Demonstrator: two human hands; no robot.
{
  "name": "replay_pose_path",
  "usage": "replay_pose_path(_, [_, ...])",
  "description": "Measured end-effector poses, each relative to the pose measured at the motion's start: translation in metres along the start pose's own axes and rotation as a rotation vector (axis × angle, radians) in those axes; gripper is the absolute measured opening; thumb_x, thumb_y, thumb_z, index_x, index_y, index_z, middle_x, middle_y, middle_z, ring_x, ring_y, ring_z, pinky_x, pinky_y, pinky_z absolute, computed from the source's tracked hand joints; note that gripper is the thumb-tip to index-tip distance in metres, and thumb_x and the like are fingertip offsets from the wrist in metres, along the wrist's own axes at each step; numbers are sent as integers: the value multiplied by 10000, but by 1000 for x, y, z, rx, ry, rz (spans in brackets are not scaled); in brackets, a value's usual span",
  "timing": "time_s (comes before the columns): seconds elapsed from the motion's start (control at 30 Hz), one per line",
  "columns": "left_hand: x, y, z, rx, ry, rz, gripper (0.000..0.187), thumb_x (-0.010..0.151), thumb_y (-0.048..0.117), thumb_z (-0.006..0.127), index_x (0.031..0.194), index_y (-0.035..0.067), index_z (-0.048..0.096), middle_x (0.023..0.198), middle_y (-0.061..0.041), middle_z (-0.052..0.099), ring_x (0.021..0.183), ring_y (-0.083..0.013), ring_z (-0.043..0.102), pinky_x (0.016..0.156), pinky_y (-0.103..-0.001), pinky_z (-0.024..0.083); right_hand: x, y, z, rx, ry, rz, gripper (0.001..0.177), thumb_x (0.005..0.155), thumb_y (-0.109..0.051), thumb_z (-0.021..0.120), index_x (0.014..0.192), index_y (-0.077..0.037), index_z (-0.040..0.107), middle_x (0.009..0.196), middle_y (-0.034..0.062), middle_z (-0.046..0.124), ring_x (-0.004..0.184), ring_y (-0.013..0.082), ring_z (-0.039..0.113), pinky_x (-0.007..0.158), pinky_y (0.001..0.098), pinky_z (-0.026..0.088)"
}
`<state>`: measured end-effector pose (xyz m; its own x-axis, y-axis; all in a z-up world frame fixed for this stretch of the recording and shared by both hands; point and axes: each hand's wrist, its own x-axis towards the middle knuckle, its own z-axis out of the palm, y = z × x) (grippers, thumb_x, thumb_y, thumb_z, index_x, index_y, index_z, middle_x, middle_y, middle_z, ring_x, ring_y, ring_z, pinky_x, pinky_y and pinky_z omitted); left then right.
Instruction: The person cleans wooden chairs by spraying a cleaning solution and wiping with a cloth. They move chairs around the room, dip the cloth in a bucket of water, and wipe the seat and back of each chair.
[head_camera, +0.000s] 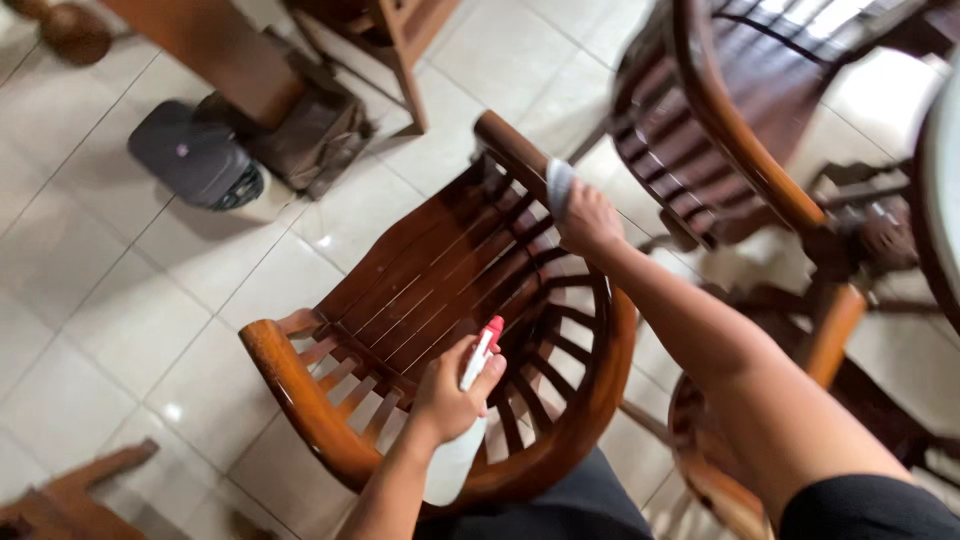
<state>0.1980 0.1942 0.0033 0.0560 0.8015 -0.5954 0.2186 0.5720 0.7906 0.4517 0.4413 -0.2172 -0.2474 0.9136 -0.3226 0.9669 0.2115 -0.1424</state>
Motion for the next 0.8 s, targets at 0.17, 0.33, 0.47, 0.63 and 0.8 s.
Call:
replay_pose_path(0.17, [28, 14, 26, -76, 126, 70, 383, 925, 412, 655, 1079, 62, 675, 737, -36, 687, 534, -120, 653, 506, -295, 544, 136, -63, 38, -225, 200, -273, 919, 841, -262, 734, 1525, 84, 228, 1383, 368, 455, 1191, 474, 543, 993, 537, 467])
replay_pose_path(0.33, [50, 16, 39, -27, 235, 234, 339, 975, 380, 659, 1082, 60, 686, 777, -25, 707, 640, -107, 675, 580, -290, 541, 193, -97, 32, -270, 312, -359, 933, 880, -323, 751, 1564, 37, 228, 1452, 359, 417, 1207, 495, 530, 946, 542, 487])
replay_pose_path(0.47, [68, 20, 36, -157, 164, 92, 371, 942, 410, 638, 1024, 52, 689, 701, -53, 652, 533, -122, 620, 465, -304, 519, 167, -51, 2, 287, -129, -231, 901, 852, -416, 757, 1507, 20, 317, 1359, 315, 539, 1210, 432, 566, 988, 492, 491])
replay_pose_path(0.63, [105, 32, 25, -132, 155, -6, 437, 943, 468, 606, 1051, 55, 698, 740, -34, 639, 525, -126, 618, 450, -301, 533, 43, 40, -11, 617, -355, -92, 698, 958, -471, 584, 1491, -62, 398, 1209, 236, 681, 1010, 330, 717, 891, 489, 579])
replay_pose_path(0.8, [126, 34, 22, -86, 187, -27, 507, 944, 510, 601, 1076, 37, 727, 777, -68, 660, 491, -149, 609, 452, -318, 526, -114, 58, 12, 891, 18, -35, 923, 909, -461, 699, 1573, 0, 253, 1363, 321, 603, 1220, 400, 639, 1026, 495, 501])
